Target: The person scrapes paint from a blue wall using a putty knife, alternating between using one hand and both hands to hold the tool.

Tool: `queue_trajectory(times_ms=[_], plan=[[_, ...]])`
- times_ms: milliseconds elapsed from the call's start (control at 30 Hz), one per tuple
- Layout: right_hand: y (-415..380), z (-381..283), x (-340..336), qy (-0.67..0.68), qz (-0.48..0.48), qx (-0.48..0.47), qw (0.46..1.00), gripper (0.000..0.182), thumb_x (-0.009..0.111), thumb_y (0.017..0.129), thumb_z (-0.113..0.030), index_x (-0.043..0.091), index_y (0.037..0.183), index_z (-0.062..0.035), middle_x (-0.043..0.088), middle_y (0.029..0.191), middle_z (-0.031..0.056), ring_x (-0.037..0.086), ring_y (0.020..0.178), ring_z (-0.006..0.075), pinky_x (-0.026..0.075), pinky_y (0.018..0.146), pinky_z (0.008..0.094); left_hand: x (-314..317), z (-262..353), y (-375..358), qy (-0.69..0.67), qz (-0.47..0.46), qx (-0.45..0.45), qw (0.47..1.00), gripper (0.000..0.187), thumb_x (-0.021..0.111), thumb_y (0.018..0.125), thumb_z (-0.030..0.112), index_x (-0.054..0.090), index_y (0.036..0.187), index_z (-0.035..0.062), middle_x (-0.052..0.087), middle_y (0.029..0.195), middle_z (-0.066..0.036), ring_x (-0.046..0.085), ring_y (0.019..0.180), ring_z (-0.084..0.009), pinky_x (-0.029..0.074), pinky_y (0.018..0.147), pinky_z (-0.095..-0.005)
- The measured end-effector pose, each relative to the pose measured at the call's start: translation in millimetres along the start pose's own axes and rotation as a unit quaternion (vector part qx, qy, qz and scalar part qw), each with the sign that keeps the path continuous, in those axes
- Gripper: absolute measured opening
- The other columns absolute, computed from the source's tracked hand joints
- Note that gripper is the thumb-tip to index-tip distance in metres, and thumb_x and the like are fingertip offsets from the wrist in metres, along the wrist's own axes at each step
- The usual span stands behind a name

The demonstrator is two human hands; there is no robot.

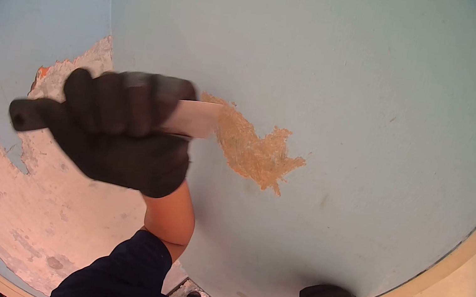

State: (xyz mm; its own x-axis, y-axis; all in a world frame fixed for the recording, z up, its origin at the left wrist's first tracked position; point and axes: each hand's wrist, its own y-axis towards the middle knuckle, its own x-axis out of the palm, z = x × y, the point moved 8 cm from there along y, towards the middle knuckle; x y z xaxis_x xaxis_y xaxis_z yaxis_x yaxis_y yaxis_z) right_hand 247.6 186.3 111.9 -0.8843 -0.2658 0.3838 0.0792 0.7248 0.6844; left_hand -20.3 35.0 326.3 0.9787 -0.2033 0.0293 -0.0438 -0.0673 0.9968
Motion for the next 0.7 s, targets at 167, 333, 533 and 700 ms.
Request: queue_trajectory(times_ms=[167,333,533,700], plan=[[0,-1,0,-0.009,-0.003,-0.005,1.000,0.024,0.043,0.093,-0.014,0.043,0.070,-0.0063,0.046,0.057,0.0092,0.049,0.044,0.0245,0.043,0.041,0.0340,-8,-28,-4,-0.056,0.007,-0.032,0.998,0.061,0.032,0.100,0.068,0.033,0.064,0.0197,0.026,0.054,0.006,0.020,0.047,-0.0097,0.023,0.050,-0.0281],[1,3,-1,0.008,-0.017,0.002,1.000,0.026,0.042,0.095,-0.016,0.044,0.071,-0.0057,0.047,0.058,0.0096,0.050,0.046,0.0249,0.044,0.043,0.0347,2,14,2,0.014,-0.003,0.033,0.999,0.056,0.032,0.103,0.063,0.034,0.067,0.0202,0.026,0.054,0.007,0.020,0.047,-0.0103,0.023,0.050,-0.0286],[-1,4,-3,-0.001,-0.006,0.001,1.000,0.028,0.044,0.097,-0.019,0.045,0.072,-0.0054,0.048,0.058,0.0098,0.051,0.047,0.0248,0.044,0.044,0.0347,2,-8,-5,0.001,-0.007,-0.002,1.000,0.053,0.034,0.104,0.058,0.034,0.067,0.0203,0.027,0.056,0.006,0.021,0.048,-0.0107,0.025,0.050,-0.0277],[-1,3,-3,0.002,-0.010,0.013,1.000,0.030,0.044,0.098,-0.021,0.046,0.072,-0.0053,0.048,0.059,0.0094,0.051,0.048,0.0248,0.045,0.044,0.0347,-6,8,-2,-0.009,0.009,0.056,0.998,0.051,0.030,0.106,0.054,0.036,0.067,0.0204,0.029,0.056,0.005,0.022,0.048,-0.0110,0.027,0.051,-0.0283]])
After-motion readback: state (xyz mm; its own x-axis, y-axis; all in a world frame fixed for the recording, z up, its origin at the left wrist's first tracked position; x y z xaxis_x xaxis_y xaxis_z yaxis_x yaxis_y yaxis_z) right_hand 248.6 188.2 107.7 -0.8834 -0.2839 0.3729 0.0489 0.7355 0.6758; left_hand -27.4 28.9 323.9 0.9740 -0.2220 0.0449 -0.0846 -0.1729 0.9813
